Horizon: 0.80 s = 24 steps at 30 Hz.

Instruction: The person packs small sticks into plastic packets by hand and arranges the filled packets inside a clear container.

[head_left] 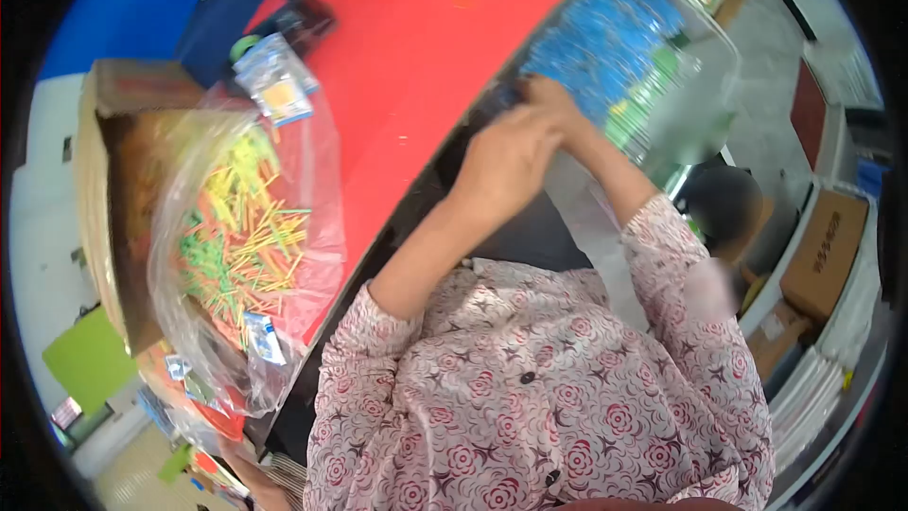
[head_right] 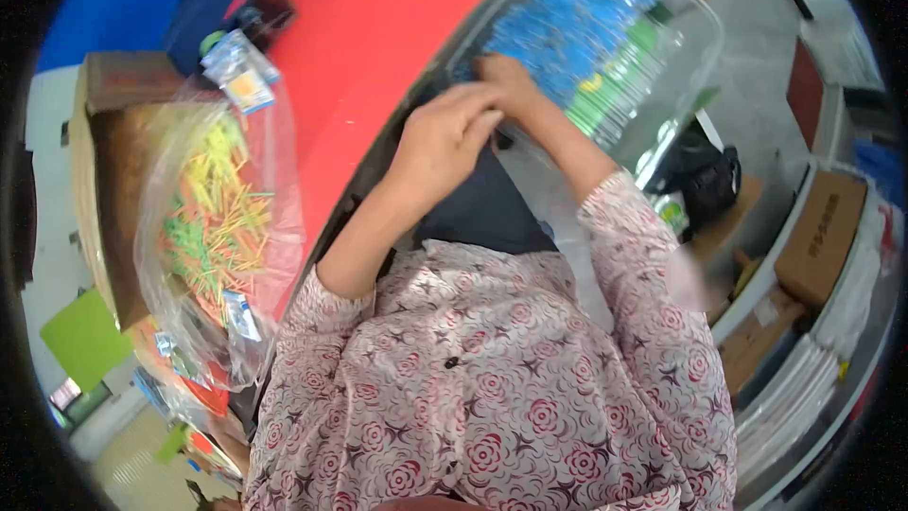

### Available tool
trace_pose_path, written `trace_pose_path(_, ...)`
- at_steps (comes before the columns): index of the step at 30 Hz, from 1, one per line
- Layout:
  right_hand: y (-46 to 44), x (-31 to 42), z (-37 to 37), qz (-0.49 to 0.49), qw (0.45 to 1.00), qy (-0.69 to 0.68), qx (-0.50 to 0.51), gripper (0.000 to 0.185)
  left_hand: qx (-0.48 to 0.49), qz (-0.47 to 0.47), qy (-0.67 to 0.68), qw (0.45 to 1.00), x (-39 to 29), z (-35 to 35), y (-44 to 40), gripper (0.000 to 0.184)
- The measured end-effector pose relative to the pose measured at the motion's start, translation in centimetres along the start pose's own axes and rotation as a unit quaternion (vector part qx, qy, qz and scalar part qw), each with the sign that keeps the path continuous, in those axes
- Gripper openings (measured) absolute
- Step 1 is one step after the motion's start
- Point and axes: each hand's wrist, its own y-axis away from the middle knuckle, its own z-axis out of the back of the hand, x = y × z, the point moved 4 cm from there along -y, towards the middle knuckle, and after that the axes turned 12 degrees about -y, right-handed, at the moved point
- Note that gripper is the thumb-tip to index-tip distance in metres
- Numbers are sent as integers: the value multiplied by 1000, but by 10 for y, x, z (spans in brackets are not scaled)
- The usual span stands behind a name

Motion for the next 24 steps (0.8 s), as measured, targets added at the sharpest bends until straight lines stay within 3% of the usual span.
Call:
trace_pose_path(2,11,24,30,-36,997,-8,64,28,25,81,185,979,-10,46,5,16)
trace_pose_path(4,25,42,65,-40,994,68,76,30,-87,113,127,982,8,93,19,14)
trace_pose_path(7,47,109,115,-101,995,-2,-4,26,-210,258,52,942,71,146,44,20)
trace_pose_path(9,43,157,115,-116,949,-287,-60,23,-248,274,8,929,110,160,51,26)
trace_pose_path(11,18,192,79,-92,896,-434,-15,23,-316,298,-24,900,151,157,55,38)
trace_pose_path(13,-22,206,29,95,926,-366,-20,33,-328,296,15,897,194,142,61,42)
trace_pose_path(16,-67,243,-19,135,941,-305,-59,38,-293,331,0,897,213,137,62,47)
trace_pose_path(18,-87,256,-49,148,895,-418,-36,36,-271,345,19,898,213,142,59,48)
trace_pose_path(21,-85,267,-67,112,914,-378,-97,33,-237,372,56,896,217,144,58,49)
trace_pose_path(24,-83,267,-77,127,905,-395,-96,30,-217,381,100,893,224,141,58,48)
